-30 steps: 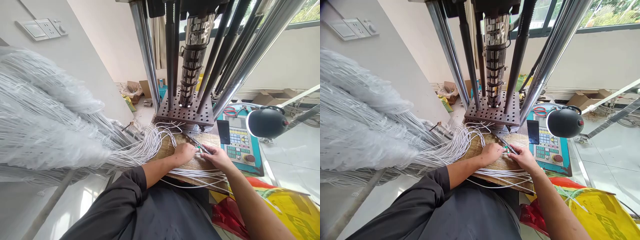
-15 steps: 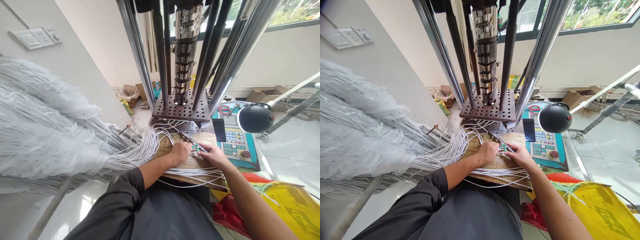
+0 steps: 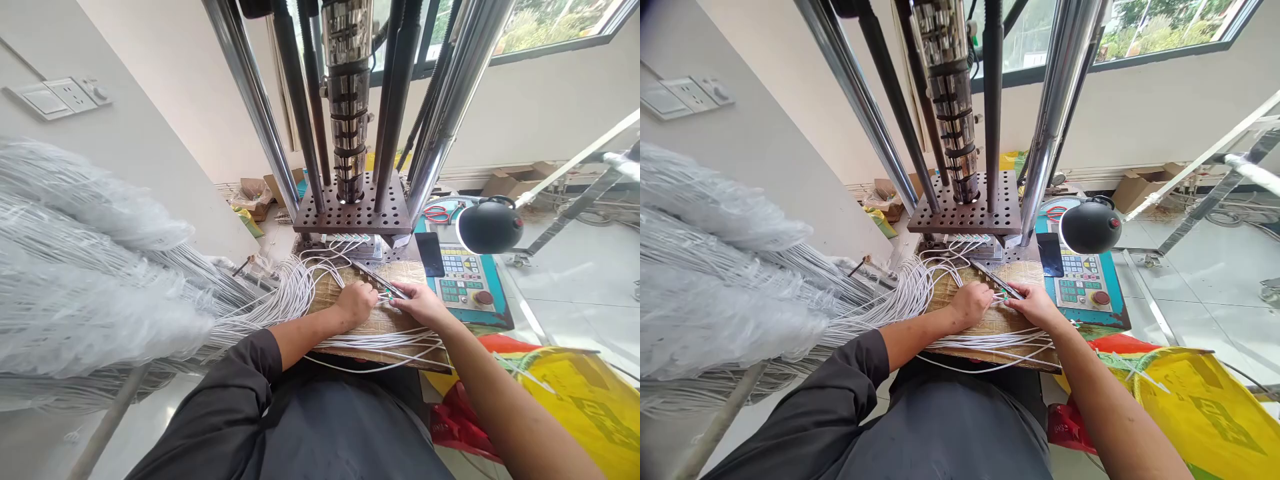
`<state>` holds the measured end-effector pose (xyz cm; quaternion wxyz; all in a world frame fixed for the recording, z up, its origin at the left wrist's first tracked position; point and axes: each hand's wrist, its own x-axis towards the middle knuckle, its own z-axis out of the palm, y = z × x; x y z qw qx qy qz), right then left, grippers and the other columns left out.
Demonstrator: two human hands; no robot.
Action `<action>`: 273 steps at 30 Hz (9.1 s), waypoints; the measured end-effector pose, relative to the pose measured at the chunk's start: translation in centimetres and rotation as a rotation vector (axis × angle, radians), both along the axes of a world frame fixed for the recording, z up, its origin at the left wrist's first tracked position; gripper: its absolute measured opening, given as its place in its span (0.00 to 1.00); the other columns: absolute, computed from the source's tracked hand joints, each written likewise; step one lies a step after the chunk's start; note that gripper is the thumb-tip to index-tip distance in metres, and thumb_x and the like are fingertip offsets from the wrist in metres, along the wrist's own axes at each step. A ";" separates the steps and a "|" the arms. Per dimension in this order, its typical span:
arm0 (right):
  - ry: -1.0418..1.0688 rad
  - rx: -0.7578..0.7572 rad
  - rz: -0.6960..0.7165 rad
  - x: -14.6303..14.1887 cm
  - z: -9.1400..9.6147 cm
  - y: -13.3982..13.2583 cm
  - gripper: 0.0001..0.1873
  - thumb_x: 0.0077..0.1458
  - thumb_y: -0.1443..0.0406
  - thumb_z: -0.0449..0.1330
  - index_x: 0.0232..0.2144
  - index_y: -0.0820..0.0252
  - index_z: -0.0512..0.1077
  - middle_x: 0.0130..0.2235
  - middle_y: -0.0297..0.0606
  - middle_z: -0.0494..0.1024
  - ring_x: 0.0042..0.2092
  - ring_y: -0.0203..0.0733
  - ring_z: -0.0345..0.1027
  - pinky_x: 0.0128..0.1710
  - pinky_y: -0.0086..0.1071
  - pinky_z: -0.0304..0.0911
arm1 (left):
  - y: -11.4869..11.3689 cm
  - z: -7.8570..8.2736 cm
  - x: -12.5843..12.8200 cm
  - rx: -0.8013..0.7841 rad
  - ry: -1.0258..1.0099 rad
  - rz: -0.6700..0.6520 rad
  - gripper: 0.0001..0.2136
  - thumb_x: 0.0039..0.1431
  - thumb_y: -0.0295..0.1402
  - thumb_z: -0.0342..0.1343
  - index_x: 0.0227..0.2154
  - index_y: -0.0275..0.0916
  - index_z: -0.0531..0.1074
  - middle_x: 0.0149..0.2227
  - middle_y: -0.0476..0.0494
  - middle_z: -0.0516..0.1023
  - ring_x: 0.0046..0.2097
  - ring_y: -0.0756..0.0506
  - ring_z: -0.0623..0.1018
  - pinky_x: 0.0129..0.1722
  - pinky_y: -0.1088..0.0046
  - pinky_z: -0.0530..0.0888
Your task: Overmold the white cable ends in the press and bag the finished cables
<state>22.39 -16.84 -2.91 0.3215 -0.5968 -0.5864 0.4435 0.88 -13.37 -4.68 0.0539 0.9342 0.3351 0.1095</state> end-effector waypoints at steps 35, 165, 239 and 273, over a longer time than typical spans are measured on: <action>-0.035 -0.021 0.010 -0.1 -0.5 -0.1 0.28 0.46 0.58 0.67 0.52 0.58 0.78 0.46 0.36 0.84 0.48 0.51 0.77 0.49 0.39 0.72 | 0.6 0.2 1.0 -0.372 -0.287 0.195 0.05 0.60 0.29 0.56 0.30 0.37 0.75 0.34 0.44 0.78 0.37 0.47 0.75 0.40 0.72 0.70; -0.116 -0.011 0.018 -0.3 0.2 -0.6 0.32 0.49 0.58 0.66 0.56 0.63 0.74 0.53 0.41 0.80 0.57 0.54 0.72 0.60 0.44 0.64 | 3.3 1.1 -1.4 -0.395 -0.437 0.206 0.06 0.57 0.32 0.63 0.36 0.38 0.81 0.38 0.44 0.79 0.39 0.47 0.76 0.41 0.72 0.71; -0.038 0.040 0.003 0.0 -1.4 -0.4 0.30 0.47 0.58 0.68 0.53 0.59 0.77 0.52 0.38 0.80 0.55 0.53 0.74 0.60 0.43 0.66 | -1.7 0.4 -0.4 0.092 -0.190 0.220 0.10 0.66 0.33 0.52 0.28 0.39 0.72 0.36 0.43 0.76 0.45 0.43 0.70 0.45 0.59 0.60; -0.014 0.054 -0.008 -0.3 -1.2 -0.5 0.28 0.45 0.60 0.68 0.51 0.58 0.79 0.50 0.38 0.82 0.54 0.55 0.75 0.59 0.43 0.67 | -1.2 0.8 -0.1 0.021 -0.181 0.196 0.12 0.66 0.34 0.54 0.29 0.40 0.79 0.37 0.42 0.76 0.42 0.43 0.70 0.44 0.62 0.67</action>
